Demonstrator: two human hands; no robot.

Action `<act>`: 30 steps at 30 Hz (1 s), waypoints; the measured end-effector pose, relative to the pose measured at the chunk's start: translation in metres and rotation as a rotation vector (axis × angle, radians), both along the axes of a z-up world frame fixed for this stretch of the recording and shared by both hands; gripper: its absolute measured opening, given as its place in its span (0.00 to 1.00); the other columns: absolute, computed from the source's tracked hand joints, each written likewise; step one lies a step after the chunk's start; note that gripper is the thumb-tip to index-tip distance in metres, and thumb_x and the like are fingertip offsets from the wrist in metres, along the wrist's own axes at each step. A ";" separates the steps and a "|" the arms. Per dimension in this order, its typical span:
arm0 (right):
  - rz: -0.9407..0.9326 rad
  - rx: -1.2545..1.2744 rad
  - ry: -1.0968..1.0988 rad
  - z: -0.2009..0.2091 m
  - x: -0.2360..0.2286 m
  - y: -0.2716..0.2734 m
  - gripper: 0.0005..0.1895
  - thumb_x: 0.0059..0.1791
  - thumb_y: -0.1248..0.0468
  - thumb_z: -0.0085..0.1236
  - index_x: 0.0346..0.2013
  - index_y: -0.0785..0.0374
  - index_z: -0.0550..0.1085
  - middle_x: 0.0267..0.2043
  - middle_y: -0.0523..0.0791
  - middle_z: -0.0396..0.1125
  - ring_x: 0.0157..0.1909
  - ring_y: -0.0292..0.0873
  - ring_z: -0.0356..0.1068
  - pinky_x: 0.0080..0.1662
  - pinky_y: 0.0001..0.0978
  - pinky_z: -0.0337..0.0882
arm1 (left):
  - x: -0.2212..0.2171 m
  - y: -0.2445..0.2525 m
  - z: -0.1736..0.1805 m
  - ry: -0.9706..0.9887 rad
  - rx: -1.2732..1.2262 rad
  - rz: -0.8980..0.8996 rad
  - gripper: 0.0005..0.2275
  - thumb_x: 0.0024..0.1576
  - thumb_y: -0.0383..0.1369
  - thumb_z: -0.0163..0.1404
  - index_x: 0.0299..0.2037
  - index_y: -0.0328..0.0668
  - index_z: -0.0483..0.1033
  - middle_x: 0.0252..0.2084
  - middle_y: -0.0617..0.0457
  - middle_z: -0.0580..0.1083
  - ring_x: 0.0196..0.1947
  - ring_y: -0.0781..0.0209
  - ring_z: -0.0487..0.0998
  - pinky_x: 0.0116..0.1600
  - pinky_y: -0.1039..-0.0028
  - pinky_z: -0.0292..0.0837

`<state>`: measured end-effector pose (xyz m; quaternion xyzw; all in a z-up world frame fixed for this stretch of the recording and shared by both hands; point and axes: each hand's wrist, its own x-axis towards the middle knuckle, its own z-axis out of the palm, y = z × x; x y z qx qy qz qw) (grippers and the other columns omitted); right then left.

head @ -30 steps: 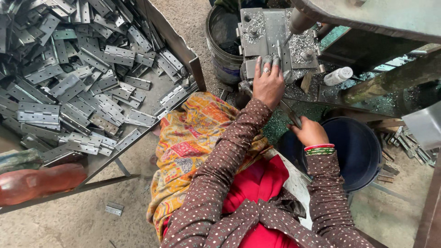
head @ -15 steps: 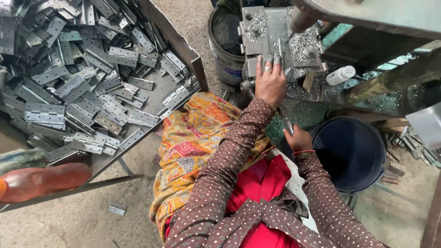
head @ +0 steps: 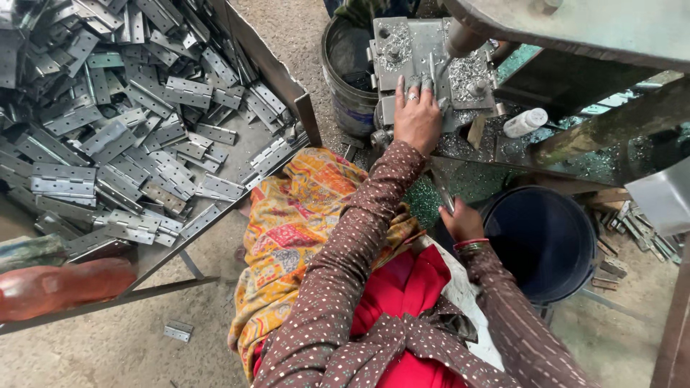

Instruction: The person sits on the floor and repeatedly picks up metal hinge pieces from a nearby bin. They place each piece into a manual punching machine, operate the lever to punch holes, and then return the processed piece to the bin.

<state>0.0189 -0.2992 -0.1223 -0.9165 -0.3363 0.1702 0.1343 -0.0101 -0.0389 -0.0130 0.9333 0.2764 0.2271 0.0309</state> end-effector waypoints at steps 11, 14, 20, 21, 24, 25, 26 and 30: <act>0.014 -0.011 0.101 -0.013 0.016 0.001 0.25 0.48 0.46 0.60 0.43 0.65 0.73 0.34 0.60 0.73 0.39 0.66 0.74 0.42 0.56 0.72 | -0.022 -0.007 0.006 -0.079 0.039 -0.047 0.11 0.57 0.29 0.47 0.41 0.34 0.82 0.54 0.44 0.76 0.59 0.48 0.74 0.76 0.43 0.42; 0.026 -0.124 0.057 0.025 0.023 -0.002 0.27 0.48 0.44 0.61 0.42 0.66 0.73 0.35 0.61 0.73 0.42 0.66 0.74 0.44 0.55 0.72 | -0.009 0.004 0.003 -0.111 0.029 -0.028 0.10 0.59 0.31 0.47 0.40 0.36 0.82 0.56 0.40 0.75 0.57 0.45 0.75 0.74 0.40 0.39; 0.003 -0.044 0.004 0.011 0.004 0.003 0.22 0.50 0.46 0.58 0.42 0.63 0.74 0.32 0.58 0.73 0.37 0.65 0.74 0.40 0.57 0.72 | -0.001 0.014 0.005 -0.073 0.046 -0.011 0.11 0.57 0.29 0.47 0.42 0.33 0.81 0.54 0.42 0.76 0.58 0.45 0.75 0.74 0.40 0.38; 0.019 0.033 -0.045 -0.002 -0.001 0.001 0.21 0.51 0.46 0.57 0.41 0.63 0.74 0.31 0.58 0.73 0.36 0.65 0.74 0.39 0.56 0.72 | -0.004 0.013 0.004 -0.060 0.021 -0.021 0.12 0.58 0.30 0.47 0.43 0.32 0.81 0.54 0.43 0.76 0.59 0.46 0.74 0.75 0.40 0.39; 0.053 0.183 -0.111 -0.035 -0.005 -0.007 0.20 0.51 0.48 0.57 0.40 0.64 0.73 0.30 0.56 0.73 0.34 0.64 0.74 0.36 0.55 0.72 | -0.015 0.010 0.006 -0.015 0.003 -0.026 0.12 0.59 0.30 0.47 0.45 0.32 0.81 0.55 0.43 0.75 0.61 0.46 0.73 0.76 0.41 0.39; 0.055 0.217 -0.128 -0.042 -0.005 -0.012 0.21 0.51 0.48 0.57 0.40 0.64 0.73 0.30 0.56 0.72 0.33 0.63 0.74 0.35 0.55 0.72 | -0.016 0.007 0.007 -0.010 0.033 -0.017 0.11 0.59 0.29 0.46 0.45 0.33 0.81 0.56 0.43 0.75 0.61 0.47 0.73 0.76 0.41 0.39; 0.045 0.195 -0.117 -0.048 -0.006 -0.017 0.21 0.50 0.48 0.57 0.40 0.64 0.73 0.30 0.56 0.72 0.34 0.64 0.74 0.36 0.55 0.72 | -0.018 0.004 0.008 -0.005 0.062 -0.008 0.11 0.58 0.29 0.46 0.44 0.34 0.81 0.57 0.43 0.75 0.61 0.47 0.73 0.75 0.41 0.40; 0.016 0.086 0.007 -0.040 0.010 -0.011 0.21 0.48 0.49 0.60 0.41 0.66 0.73 0.32 0.59 0.72 0.37 0.67 0.73 0.39 0.57 0.71 | -0.022 0.002 0.014 -0.075 0.010 -0.026 0.13 0.57 0.31 0.46 0.45 0.34 0.81 0.57 0.43 0.74 0.62 0.48 0.73 0.75 0.42 0.39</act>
